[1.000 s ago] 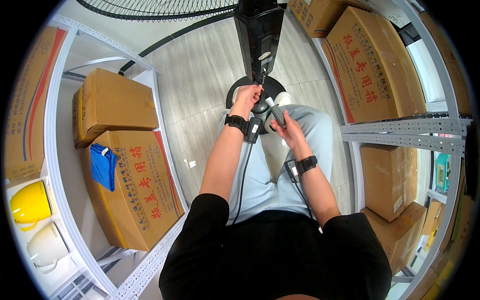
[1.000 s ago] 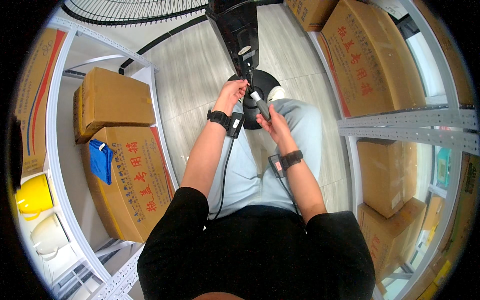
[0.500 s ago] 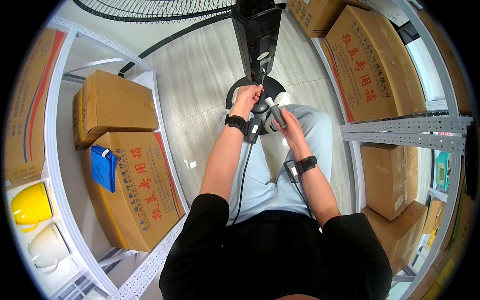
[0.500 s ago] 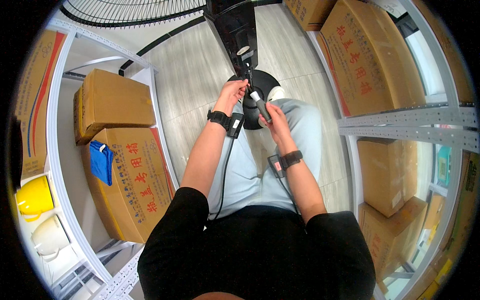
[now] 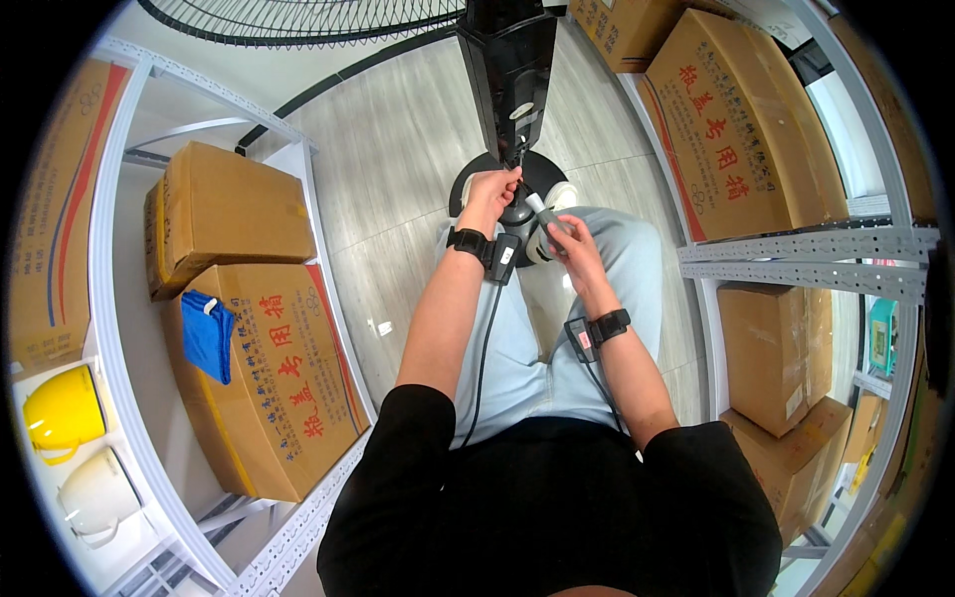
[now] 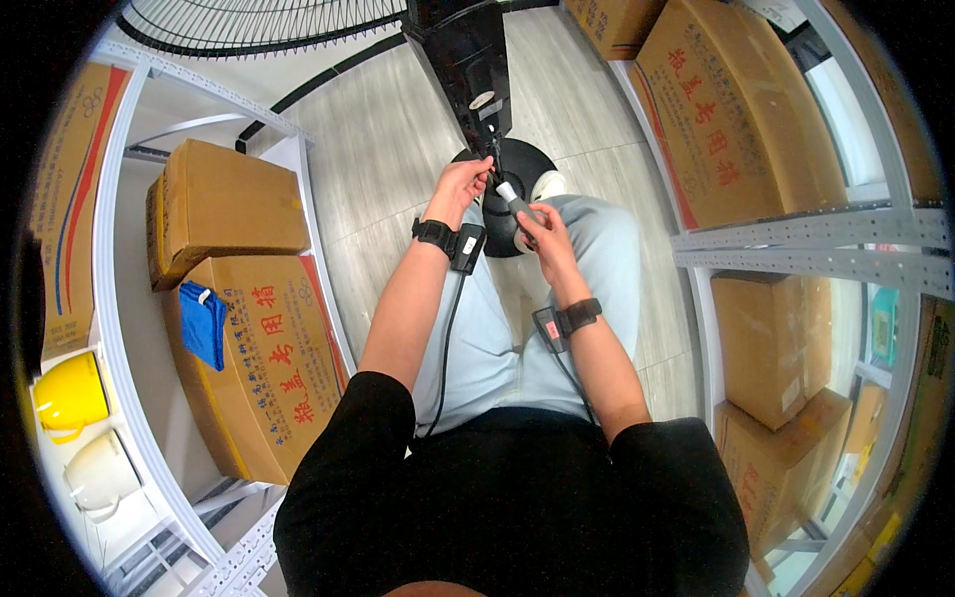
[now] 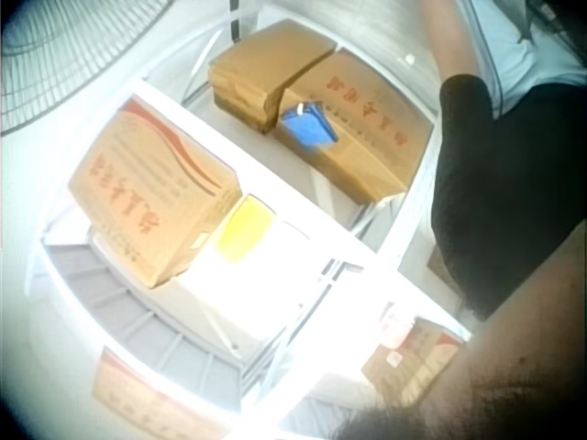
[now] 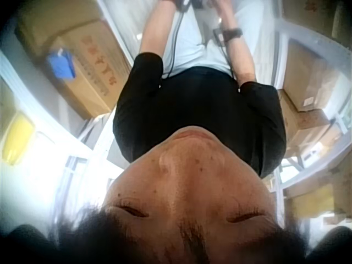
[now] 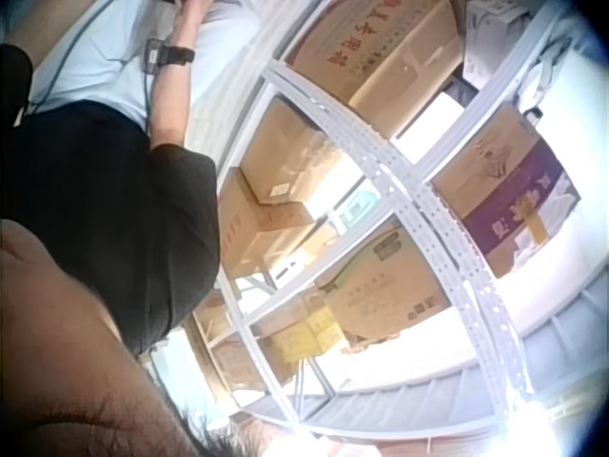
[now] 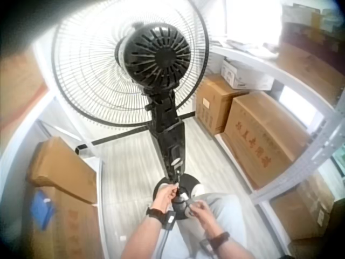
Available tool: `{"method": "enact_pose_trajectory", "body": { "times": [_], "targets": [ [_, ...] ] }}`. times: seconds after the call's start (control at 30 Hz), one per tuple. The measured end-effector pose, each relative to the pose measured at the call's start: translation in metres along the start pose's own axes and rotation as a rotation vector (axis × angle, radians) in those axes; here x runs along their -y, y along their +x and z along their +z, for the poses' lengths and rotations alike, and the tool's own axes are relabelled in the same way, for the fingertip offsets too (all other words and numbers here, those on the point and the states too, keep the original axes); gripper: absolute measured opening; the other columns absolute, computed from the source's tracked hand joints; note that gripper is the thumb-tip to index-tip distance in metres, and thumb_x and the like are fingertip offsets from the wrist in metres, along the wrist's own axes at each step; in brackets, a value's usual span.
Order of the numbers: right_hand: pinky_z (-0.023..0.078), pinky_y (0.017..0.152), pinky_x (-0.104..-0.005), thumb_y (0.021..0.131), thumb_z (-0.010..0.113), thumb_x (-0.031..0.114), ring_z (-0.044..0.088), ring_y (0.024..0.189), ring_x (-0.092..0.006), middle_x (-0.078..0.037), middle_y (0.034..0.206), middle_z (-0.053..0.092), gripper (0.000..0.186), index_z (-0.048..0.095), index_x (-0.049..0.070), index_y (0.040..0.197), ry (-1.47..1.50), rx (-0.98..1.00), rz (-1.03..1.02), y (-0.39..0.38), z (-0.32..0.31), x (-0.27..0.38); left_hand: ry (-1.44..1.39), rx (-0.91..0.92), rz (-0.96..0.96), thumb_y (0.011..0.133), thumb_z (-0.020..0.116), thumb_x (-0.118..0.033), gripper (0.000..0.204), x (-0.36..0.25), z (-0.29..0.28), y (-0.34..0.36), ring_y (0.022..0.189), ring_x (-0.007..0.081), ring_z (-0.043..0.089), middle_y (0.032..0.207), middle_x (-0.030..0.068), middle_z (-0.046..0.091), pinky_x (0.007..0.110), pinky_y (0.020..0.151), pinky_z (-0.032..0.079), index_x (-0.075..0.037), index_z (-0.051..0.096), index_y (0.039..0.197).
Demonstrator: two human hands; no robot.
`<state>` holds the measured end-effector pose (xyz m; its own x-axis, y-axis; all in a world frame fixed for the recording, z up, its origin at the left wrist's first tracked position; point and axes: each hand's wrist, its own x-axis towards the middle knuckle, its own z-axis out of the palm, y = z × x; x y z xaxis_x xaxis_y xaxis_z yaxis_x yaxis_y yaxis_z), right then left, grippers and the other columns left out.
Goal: The person uses a screwdriver to remove screws from a black plastic housing attached to a fan stand. They then open the housing to expose internal wiring and a switch mechanism, and continue to manipulate the components with the screwdriver.
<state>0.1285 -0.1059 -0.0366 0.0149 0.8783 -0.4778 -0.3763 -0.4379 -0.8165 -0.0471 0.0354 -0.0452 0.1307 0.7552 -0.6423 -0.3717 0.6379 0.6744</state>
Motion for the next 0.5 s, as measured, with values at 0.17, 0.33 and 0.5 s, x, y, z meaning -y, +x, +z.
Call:
{"method": "enact_pose_trajectory", "body": {
  "times": [0.17,0.33,0.5],
  "targets": [
    [0.05,0.07,-0.0212,0.099,0.062,0.033,0.063,0.084,-0.0094,-0.003,0.098,0.065,0.031,0.056,0.008,0.118,0.121,0.065,0.279,-0.002,0.001,0.012,-0.024,0.014,-0.035,0.091,0.07,-0.007,0.007,0.002,-0.005,0.008,0.059,0.0072,0.052,0.08,0.0066,0.067,0.02,0.046,0.037,-0.002,0.064,0.089],
    [0.051,0.067,-0.0194,0.096,0.068,0.026,0.064,0.079,-0.0098,-0.005,0.092,0.065,0.034,0.054,0.005,0.12,0.154,0.05,0.143,0.002,-0.003,0.008,-0.01,0.027,-0.063,0.092,0.07,-0.01,0.01,-0.005,0.005,0.002,0.057,0.0073,0.051,0.078,0.0049,0.065,0.019,0.046,0.037,-0.003,0.065,0.088],
    [0.051,0.07,-0.0194,0.095,0.069,0.021,0.065,0.086,-0.0109,-0.004,0.094,0.065,0.036,0.052,0.006,0.122,0.05,0.001,0.025,-0.012,0.007,0.012,0.04,-0.021,-0.04,0.091,0.071,-0.013,0.013,0.002,0.0,0.001,0.054,0.0078,0.05,0.073,0.0026,0.063,0.02,0.046,0.037,-0.002,0.067,0.085]
  ]
}}
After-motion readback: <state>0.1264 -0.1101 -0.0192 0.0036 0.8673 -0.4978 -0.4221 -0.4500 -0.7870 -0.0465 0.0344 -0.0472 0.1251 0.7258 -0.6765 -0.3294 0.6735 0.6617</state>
